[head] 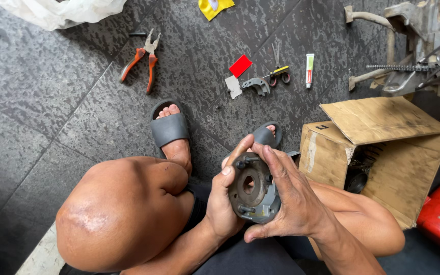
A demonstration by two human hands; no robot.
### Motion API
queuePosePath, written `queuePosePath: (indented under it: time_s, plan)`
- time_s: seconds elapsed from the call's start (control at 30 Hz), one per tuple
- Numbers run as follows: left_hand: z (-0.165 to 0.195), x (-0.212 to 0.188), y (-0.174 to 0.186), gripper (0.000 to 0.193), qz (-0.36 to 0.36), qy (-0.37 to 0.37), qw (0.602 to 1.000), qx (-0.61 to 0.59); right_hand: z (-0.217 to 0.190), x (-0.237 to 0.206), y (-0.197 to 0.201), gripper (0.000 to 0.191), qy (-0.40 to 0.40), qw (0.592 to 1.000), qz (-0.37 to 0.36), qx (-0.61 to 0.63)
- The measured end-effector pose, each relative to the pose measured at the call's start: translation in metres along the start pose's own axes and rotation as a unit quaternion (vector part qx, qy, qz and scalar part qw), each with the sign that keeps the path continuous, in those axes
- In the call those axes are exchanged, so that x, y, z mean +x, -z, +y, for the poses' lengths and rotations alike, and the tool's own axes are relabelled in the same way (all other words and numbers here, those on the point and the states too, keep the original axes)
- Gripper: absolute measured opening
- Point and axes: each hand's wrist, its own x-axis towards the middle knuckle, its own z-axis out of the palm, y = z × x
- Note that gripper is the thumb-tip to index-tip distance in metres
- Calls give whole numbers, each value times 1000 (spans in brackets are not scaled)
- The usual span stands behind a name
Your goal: The person sits on the workshop floor assembling a motorcycle clutch assembly. They hold the clutch hub, fit clutch shoes into it, press the parts together by hand, use a screwdriver on the assembly, and later pick up pliers to work on the part while it rests near their feet.
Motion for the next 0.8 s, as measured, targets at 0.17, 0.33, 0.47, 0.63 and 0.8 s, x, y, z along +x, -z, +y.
queuePosePath:
  time_s: [0.17,0.33,0.47,0.63,0.8]
  plan:
    - [3,5,-10,65,112,77,989,-49,12,-3,3,149,-82,977,-54,191]
    - [-1,7,-6,62,176,122,964,-157,23,-4,0,137,-202,883,-67,418]
    - [-2,5,2,71,118,149,968,-161,29,0,-3,123,-229,891,-83,383]
    - [2,7,1,84,147,184,964,-120,30,6,-3,116,-237,899,-92,355]
    - [6,10,-4,86,140,179,966,-126,25,15,4,94,-197,926,-85,311]
